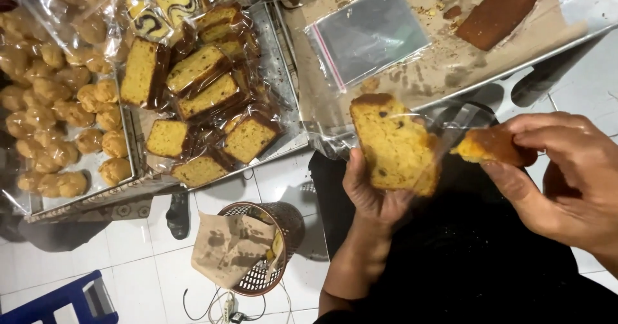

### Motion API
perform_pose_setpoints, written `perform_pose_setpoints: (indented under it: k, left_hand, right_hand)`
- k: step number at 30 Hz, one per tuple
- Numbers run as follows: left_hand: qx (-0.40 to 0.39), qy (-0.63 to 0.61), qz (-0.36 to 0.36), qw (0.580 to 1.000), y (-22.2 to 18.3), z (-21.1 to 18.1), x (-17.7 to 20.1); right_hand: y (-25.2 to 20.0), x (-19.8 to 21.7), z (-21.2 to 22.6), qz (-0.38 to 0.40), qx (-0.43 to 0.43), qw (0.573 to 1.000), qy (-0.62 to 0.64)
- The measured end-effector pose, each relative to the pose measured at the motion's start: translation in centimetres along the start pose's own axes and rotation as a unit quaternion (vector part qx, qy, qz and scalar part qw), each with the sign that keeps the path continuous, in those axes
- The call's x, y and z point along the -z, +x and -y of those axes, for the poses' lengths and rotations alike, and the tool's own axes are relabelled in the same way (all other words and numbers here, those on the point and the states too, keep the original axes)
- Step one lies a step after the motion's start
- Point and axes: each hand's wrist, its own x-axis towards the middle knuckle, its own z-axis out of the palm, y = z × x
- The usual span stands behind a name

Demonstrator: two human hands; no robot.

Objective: Wrapping individual slices of cake into plastic bags for retail sale.

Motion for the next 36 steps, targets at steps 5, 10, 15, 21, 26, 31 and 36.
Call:
perform_pose_setpoints:
  k: [5,10,15,21,26,31,36]
  left_hand:
    - [0.035,-0.075,0.054,0.995,0.1,0.3,0.8]
    - [0.031,0.007,0.032,0.999,0.7,1.2,-1.3]
    - [0.042,0.012,-0.012,0.999,0.3,1.6,-1.1]
    - [-0.015,0.073,-0.002,0.997,-0.8,2.1,-0.1]
    - [-0.048,0.158,0.019,0.986,-0.5,3.0,-0.9]
    - [-0.054,0.157,0.039,0.985,-0.2,3.4,-0.9]
    - [-0.051,0.145,0.043,0.987,-0.2,3.2,-1.1]
  right_hand:
    - [0.3,-0.2,1.3,0.000,-0.007,1.000,0.007]
    - [0.7,-0.3,1.4,-0.004,0.000,1.000,0.026]
    - [2.2,-0.4,2.4,0.002,0.015,0.999,0.032]
    - [1.9,-0.6,0.8,-0.026,-0.005,0.999,0.045]
    - [1.5,-1.3,-0.1,-0.054,-0.048,0.991,0.115]
    - [1.9,-2.2,-1.4,-0.108,0.052,0.990,0.072]
    - [2.0,-1.8,-0.2,-0.082,0.077,0.994,0.012]
